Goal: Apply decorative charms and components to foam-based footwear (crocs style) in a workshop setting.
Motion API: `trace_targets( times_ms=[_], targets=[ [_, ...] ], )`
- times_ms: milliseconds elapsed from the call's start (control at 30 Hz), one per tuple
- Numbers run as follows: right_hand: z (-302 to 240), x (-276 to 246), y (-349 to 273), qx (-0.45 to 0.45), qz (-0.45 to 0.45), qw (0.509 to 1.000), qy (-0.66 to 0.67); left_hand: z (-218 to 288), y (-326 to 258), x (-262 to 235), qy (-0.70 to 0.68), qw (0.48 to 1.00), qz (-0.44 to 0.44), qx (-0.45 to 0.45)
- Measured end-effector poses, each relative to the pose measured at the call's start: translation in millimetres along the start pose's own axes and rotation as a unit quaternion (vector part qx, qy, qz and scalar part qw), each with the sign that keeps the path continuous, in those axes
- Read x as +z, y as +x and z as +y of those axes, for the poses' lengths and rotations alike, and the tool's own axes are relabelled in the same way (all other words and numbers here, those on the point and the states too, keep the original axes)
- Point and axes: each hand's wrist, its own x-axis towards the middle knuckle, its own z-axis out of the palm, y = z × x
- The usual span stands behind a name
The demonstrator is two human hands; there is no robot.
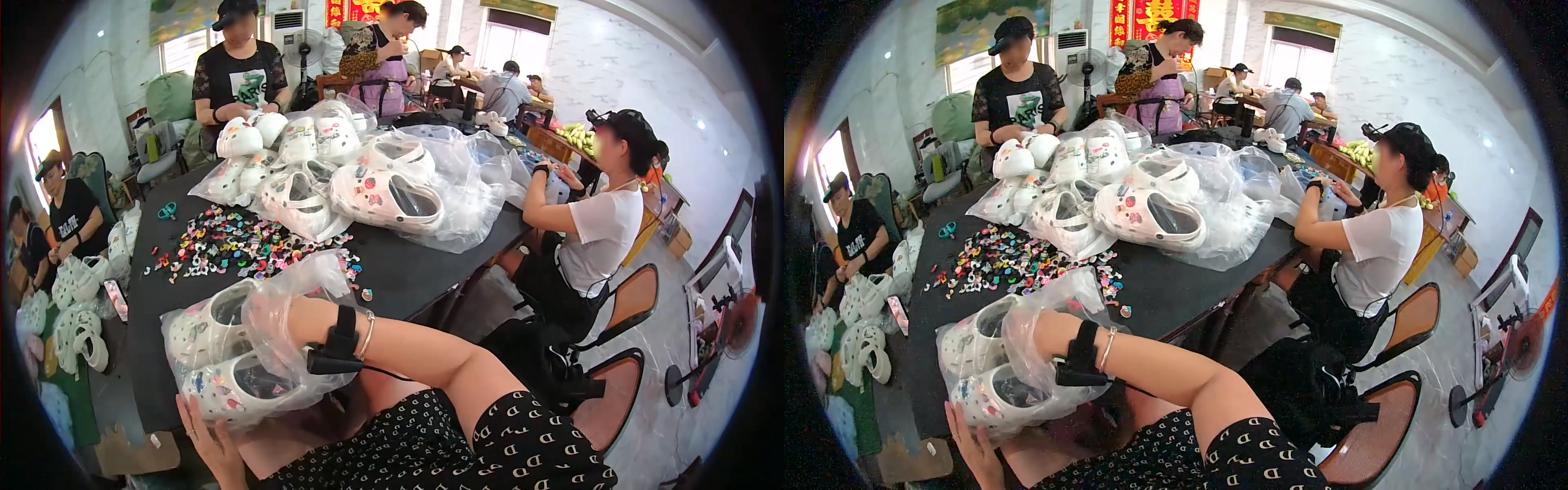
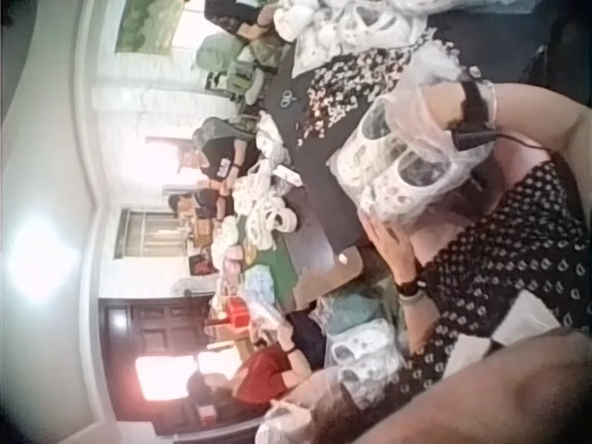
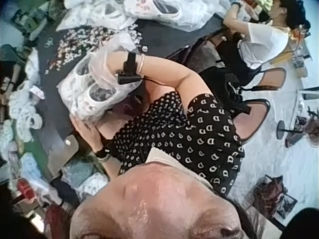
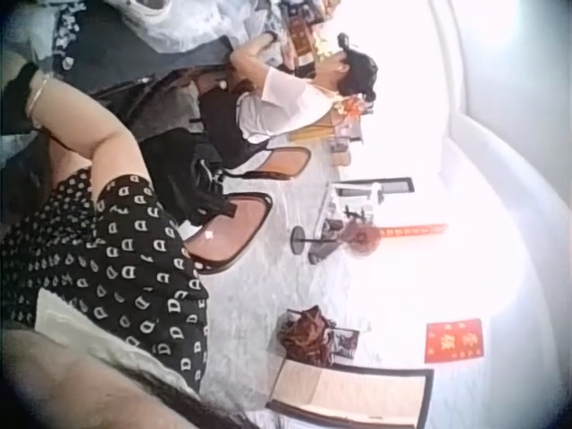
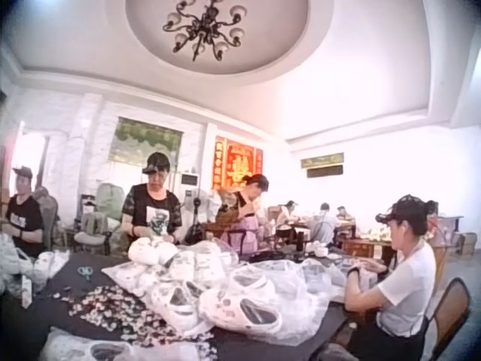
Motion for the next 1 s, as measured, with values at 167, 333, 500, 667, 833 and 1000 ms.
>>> trace_targets(
  times_ms=[167,333,500,667,833,1000],
  targets=[
    [-1,9,-1,0.014,0.090,0.996,0.012,-21,-8,0,-0.050,0.996,0.019,-0.074],
    [15,46,22,-0.002,0.207,0.977,-0.048,-22,-9,1,-0.065,0.983,0.049,-0.165],
    [-25,10,-7,0.023,0.160,0.977,-0.140,-45,-21,-3,-0.157,0.965,0.077,-0.196],
    [-15,21,-14,0.025,0.094,0.989,-0.111,-51,-27,-5,-0.232,0.931,0.097,-0.265],
    [-50,5,-54,0.000,0.236,0.971,-0.047,-55,-40,-15,-0.400,0.845,0.046,-0.353],
    [-76,-13,-76,-0.081,0.191,0.978,-0.013,-30,-24,-6,-0.524,0.789,0.049,-0.317]
  ],
)
